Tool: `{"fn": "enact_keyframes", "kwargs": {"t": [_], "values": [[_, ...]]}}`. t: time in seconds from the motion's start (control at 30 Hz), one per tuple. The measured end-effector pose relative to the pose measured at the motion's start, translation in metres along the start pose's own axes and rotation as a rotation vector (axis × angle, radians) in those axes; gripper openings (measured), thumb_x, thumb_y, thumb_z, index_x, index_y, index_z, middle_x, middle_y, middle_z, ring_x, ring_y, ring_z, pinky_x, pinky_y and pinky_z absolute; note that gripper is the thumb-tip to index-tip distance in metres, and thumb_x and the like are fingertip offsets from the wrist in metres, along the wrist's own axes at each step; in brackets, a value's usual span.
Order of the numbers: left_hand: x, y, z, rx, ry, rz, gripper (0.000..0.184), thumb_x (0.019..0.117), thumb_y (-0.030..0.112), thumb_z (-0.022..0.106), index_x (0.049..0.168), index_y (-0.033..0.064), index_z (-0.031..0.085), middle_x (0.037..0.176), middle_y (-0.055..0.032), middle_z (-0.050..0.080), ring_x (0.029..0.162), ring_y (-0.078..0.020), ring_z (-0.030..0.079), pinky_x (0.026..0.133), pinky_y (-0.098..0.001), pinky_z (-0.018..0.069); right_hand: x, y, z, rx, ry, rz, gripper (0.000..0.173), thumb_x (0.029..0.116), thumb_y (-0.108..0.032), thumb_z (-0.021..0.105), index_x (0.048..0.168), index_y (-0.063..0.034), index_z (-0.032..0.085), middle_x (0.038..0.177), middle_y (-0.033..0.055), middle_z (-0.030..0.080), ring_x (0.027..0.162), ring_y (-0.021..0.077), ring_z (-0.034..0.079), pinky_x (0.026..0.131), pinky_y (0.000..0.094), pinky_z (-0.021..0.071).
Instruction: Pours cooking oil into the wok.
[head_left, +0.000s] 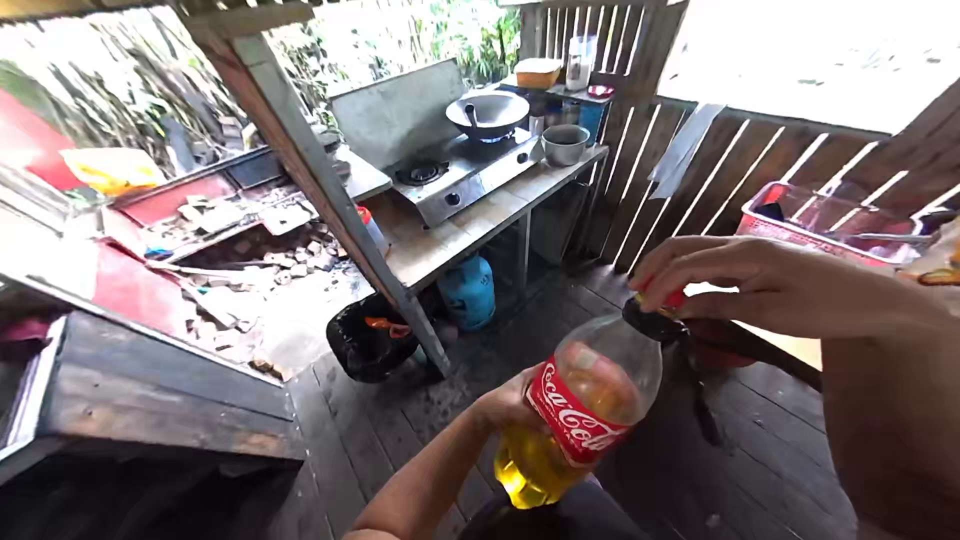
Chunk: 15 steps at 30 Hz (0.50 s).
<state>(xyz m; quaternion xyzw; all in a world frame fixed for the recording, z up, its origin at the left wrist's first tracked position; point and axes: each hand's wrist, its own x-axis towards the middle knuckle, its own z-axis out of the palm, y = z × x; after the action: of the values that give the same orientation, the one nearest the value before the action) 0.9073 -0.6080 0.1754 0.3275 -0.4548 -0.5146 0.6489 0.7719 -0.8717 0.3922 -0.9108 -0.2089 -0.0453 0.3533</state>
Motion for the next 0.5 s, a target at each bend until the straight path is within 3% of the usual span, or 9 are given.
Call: {"fn": "enact_keyframes", "kwargs": {"t": [0.03, 0.1, 0.13, 0.17, 0.2, 0.27, 0.33, 0.4, 0.5], "values": [[0.015, -0.002, -0.017, -0.003, -0.003, -0.007, 0.070, 0.0729, 0.021, 0.089, 0.135, 0.0195, 0.058, 0.121, 0.0089, 0.071, 0.109, -0.0020, 0.067, 0.096, -0.0248, 0.0552, 0.007, 0.021, -0.010, 0.050, 0.000, 0.027, 0.018, 0.0994, -0.020, 0.063, 0.110, -0.0143, 0.075, 0.119, -0.0053, 0.070, 0.109, 0.0044, 0.066, 0.093, 0.0212, 0.0579], [0.047, -0.007, -0.053, -0.018, -0.033, 0.002, 0.072, 0.0736, 0.022, 0.090, 0.138, 0.0190, 0.057, 0.124, 0.0074, 0.070, 0.111, -0.0032, 0.066, 0.098, -0.0259, 0.0548, 0.024, 0.054, -0.031, 0.065, -0.007, 0.176, 0.036, 0.0946, -0.025, 0.069, 0.129, -0.0136, 0.066, 0.117, -0.0048, 0.070, 0.105, 0.0045, 0.068, 0.090, 0.0238, 0.0595], [0.063, -0.010, -0.070, -0.027, -0.038, 0.009, 0.073, 0.0735, 0.020, 0.090, 0.139, 0.0180, 0.057, 0.125, 0.0057, 0.070, 0.113, -0.0047, 0.066, 0.099, -0.0276, 0.0545, 0.034, 0.067, -0.041, 0.011, 0.006, 0.259, 0.040, 0.0960, -0.029, 0.065, 0.133, -0.0141, 0.064, 0.107, -0.0038, 0.070, 0.096, 0.0060, 0.068, 0.084, 0.0275, 0.0591], [0.080, -0.010, -0.086, -0.029, -0.035, 0.017, 0.072, 0.0739, 0.020, 0.089, 0.139, 0.0174, 0.057, 0.126, 0.0046, 0.070, 0.114, -0.0059, 0.066, 0.100, -0.0291, 0.0542, 0.044, 0.082, -0.050, -0.060, 0.030, 0.330, 0.034, 0.1009, -0.032, 0.058, 0.128, -0.0145, 0.067, 0.093, -0.0029, 0.069, 0.083, 0.0078, 0.066, 0.075, 0.0321, 0.0568], [0.098, -0.008, -0.100, -0.022, -0.022, 0.034, 0.069, 0.0747, 0.020, 0.089, 0.137, 0.0195, 0.059, 0.125, 0.0062, 0.071, 0.113, -0.0044, 0.066, 0.099, -0.0276, 0.0548, 0.055, 0.098, -0.058, -0.160, 0.051, 0.372, 0.032, 0.1042, -0.040, 0.051, 0.116, -0.0196, 0.072, 0.080, -0.0067, 0.067, 0.072, 0.0045, 0.064, 0.066, 0.0308, 0.0551], [0.135, -0.005, -0.126, 0.004, 0.003, 0.087, 0.064, 0.0783, 0.020, 0.087, 0.136, 0.0232, 0.060, 0.125, 0.0089, 0.071, 0.113, -0.0020, 0.066, 0.099, -0.0254, 0.0547, 0.077, 0.132, -0.077, -0.275, 0.059, 0.348, 0.035, 0.1054, -0.045, 0.051, 0.091, -0.0196, 0.071, 0.063, -0.0086, 0.057, 0.057, 0.0023, 0.055, 0.054, 0.0267, 0.0460], [0.174, -0.003, -0.152, 0.024, 0.024, 0.137, 0.062, 0.0797, 0.019, 0.086, 0.136, 0.0232, 0.061, 0.125, 0.0094, 0.071, 0.112, -0.0014, 0.066, 0.098, -0.0246, 0.0548, 0.098, 0.164, -0.107, -0.352, 0.012, 0.294, 0.037, 0.1056, -0.045, 0.053, 0.088, -0.0169, 0.069, 0.063, -0.0060, 0.056, 0.059, 0.0052, 0.056, 0.055, 0.0291, 0.0458], [0.208, 0.001, -0.174, 0.035, 0.073, 0.149, 0.063, 0.0778, 0.020, 0.087, 0.135, 0.0229, 0.061, 0.123, 0.0097, 0.071, 0.110, -0.0011, 0.067, 0.097, -0.0242, 0.0554, 0.119, 0.199, -0.141, -0.343, -0.035, 0.220, 0.030, 0.1049, -0.042, 0.055, 0.095, -0.0181, 0.071, 0.071, -0.0066, 0.061, 0.064, 0.0046, 0.059, 0.059, 0.0296, 0.0490], [0.249, 0.014, -0.205, 0.036, 0.105, 0.175, 0.065, 0.0812, 0.019, 0.085, 0.140, 0.0245, 0.057, 0.128, 0.0106, 0.069, 0.115, -0.0018, 0.065, 0.101, -0.0249, 0.0538, 0.153, 0.260, -0.188, -0.222, -0.130, 0.040, 0.021, 0.1028, -0.032, 0.060, 0.116, -0.0210, 0.072, 0.102, -0.0075, 0.069, 0.087, 0.0005, 0.065, 0.075, 0.0224, 0.0563]]}}
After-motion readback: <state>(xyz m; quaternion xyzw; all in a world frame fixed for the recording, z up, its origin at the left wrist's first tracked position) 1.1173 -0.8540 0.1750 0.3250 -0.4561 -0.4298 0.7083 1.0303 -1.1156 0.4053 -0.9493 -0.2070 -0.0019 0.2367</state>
